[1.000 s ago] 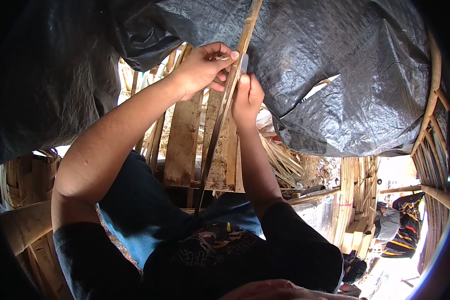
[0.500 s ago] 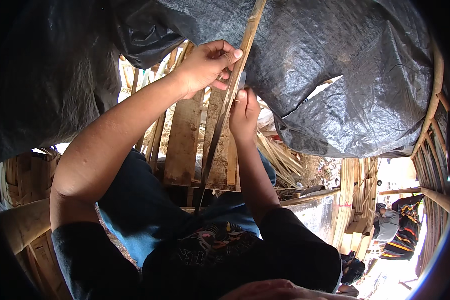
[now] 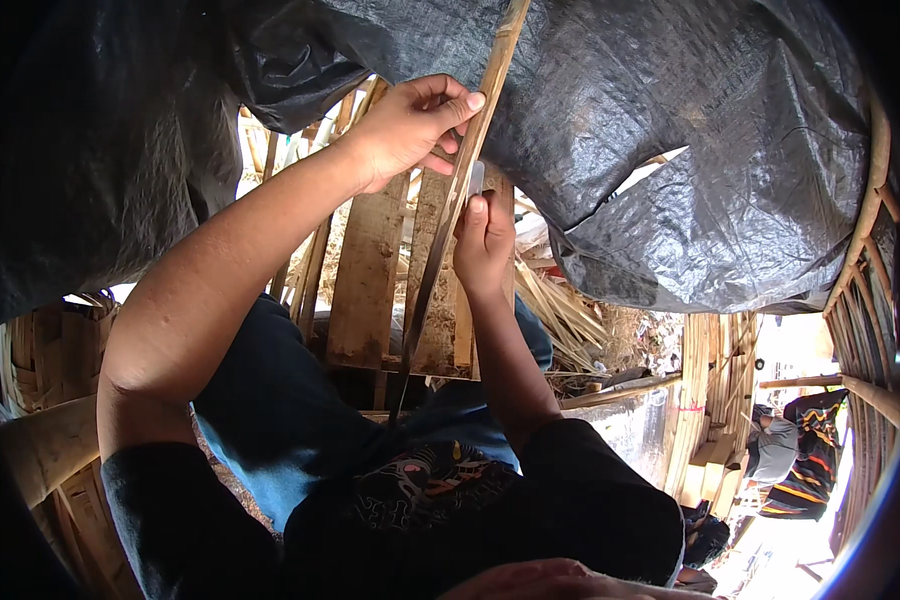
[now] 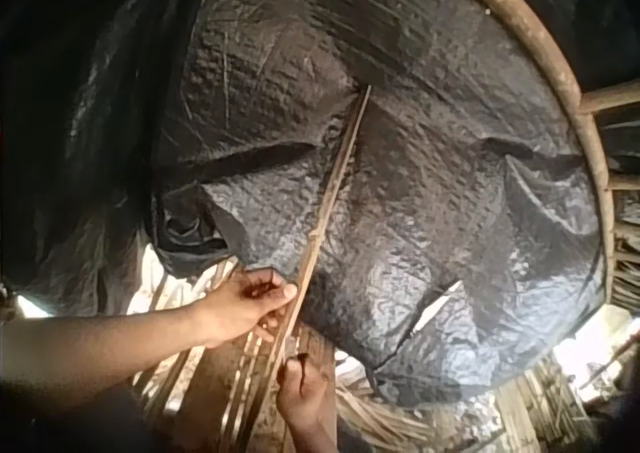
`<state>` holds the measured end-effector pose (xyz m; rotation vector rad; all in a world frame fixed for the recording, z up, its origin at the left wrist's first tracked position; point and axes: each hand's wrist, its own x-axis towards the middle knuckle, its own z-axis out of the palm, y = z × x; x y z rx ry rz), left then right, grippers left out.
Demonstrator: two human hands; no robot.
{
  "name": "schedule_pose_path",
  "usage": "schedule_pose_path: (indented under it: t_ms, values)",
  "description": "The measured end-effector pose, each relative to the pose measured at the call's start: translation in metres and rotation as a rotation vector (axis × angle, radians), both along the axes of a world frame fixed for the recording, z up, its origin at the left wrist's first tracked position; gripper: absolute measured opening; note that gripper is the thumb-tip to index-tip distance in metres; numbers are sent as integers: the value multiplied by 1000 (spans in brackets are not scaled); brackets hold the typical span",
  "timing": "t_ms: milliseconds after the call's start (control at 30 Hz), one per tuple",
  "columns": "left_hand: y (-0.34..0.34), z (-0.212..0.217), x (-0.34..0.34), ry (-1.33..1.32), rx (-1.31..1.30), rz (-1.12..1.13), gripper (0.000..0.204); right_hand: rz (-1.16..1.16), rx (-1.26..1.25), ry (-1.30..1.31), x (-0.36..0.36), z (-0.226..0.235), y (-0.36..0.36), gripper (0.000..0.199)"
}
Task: The person holds a long bamboo strip and scrapes along its length using a small knife.
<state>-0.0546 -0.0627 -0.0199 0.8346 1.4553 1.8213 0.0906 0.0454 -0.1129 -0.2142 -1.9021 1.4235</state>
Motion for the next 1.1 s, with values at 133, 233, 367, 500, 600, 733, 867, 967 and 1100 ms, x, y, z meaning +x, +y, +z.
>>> schedule_pose_path:
  t_ms: [133, 233, 367, 500, 600, 733, 867, 967, 1100]
  values:
    - [0, 2, 3, -26, 2, 20, 35, -191, 323, 30, -22, 29, 9, 27]
    - [2, -2, -1, -14, 48, -20, 33, -56, 193, 186, -50, 56, 13, 26]
    - [-2, -2, -3, -20, 23, -32, 29, -88, 310, 160, -46, 51, 11, 26]
    - [-3, 5, 2, 12, -19, -20, 33, -149, 336, 55, -2, 15, -2, 26]
    - [0, 1, 2, 1, 1, -12, 36, -109, 281, 24, 12, 5, -4, 26]
    - [2, -2, 1, 0, 7, -11, 32, -109, 210, 0, -15, 21, 12, 28]
    - [0, -3, 2, -33, 36, -9, 32, -54, 310, 94, -34, 41, 14, 26]
    - [0, -3, -2, -1, 17, -32, 34, -138, 392, 17, -15, 25, 8, 30]
    - [2, 0, 2, 17, 3, 5, 37, -93, 444, -74, 29, -3, -2, 30]
